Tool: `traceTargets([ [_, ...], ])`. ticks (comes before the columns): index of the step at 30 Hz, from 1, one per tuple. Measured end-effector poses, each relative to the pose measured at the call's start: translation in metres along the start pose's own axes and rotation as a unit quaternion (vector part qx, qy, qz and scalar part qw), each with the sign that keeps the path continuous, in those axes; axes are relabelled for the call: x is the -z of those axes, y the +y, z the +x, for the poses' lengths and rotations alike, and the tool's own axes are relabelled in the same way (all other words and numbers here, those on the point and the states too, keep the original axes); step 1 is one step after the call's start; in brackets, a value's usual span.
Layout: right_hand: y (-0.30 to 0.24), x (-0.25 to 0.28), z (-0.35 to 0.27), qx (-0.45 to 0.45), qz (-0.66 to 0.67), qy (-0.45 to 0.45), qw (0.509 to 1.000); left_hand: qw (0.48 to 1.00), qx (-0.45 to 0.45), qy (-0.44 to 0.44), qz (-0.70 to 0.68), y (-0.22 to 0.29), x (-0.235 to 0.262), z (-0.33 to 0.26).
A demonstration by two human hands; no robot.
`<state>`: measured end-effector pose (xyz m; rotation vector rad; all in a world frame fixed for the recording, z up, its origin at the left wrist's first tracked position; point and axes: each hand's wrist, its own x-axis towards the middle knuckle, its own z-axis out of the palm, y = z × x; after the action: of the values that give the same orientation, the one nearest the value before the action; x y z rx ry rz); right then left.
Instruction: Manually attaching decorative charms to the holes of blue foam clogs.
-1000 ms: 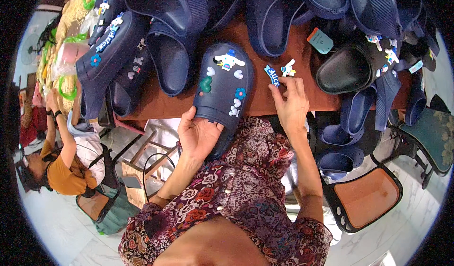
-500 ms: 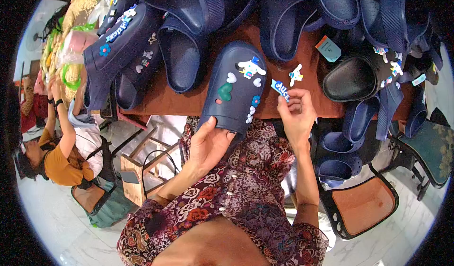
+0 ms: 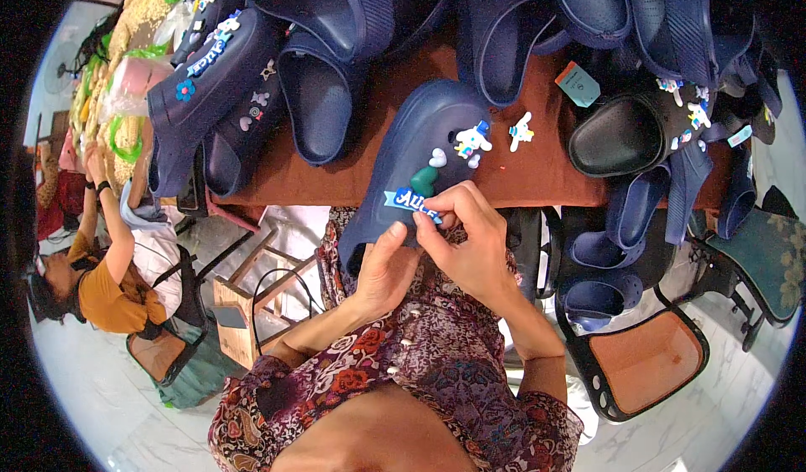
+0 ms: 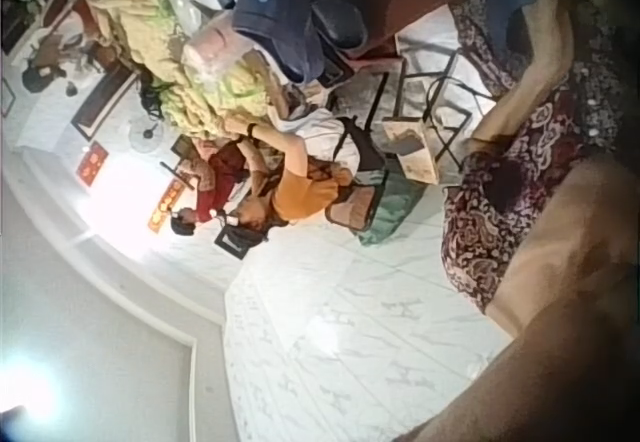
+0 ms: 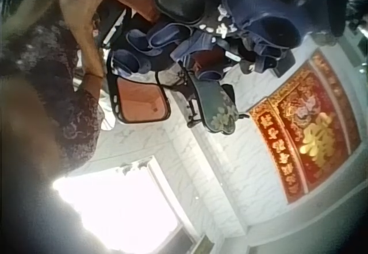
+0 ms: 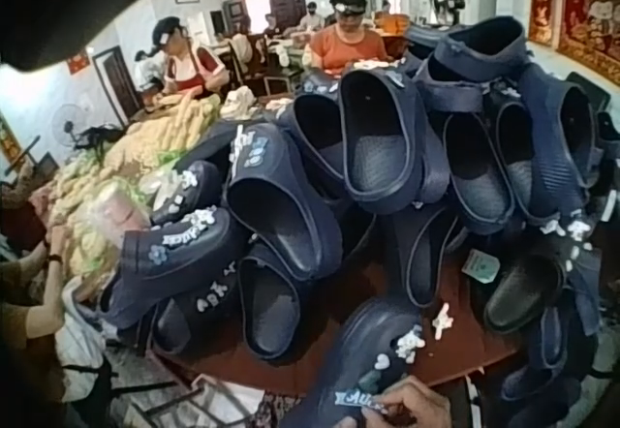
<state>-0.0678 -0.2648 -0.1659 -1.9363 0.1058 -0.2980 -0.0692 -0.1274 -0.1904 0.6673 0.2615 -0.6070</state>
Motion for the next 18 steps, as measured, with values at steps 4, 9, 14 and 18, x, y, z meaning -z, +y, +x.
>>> traceTargets([
  [4, -0.005, -0.009, -0.006, -0.027, 0.018, -0.008, 0.999, 0.998, -0.015, 0.068, 0.008, -0.003, 0.0, 0.007],
  [9, -0.003, -0.016, -0.012, -0.016, 0.006, -0.015, 1.0, 0.993, -0.019, 0.116, 0.026, 0.005, -0.003, 0.011],
  [14, 0.0, -0.019, -0.014, 0.014, 0.01, -0.005, 1.0, 0.991, -0.028, 0.125, 0.049, 0.011, -0.008, 0.015],
  [18, 0.005, -0.022, -0.019, 0.014, 0.009, 0.004, 1.0, 0.989, -0.039, 0.124, 0.073, 0.006, 0.001, 0.019],
])
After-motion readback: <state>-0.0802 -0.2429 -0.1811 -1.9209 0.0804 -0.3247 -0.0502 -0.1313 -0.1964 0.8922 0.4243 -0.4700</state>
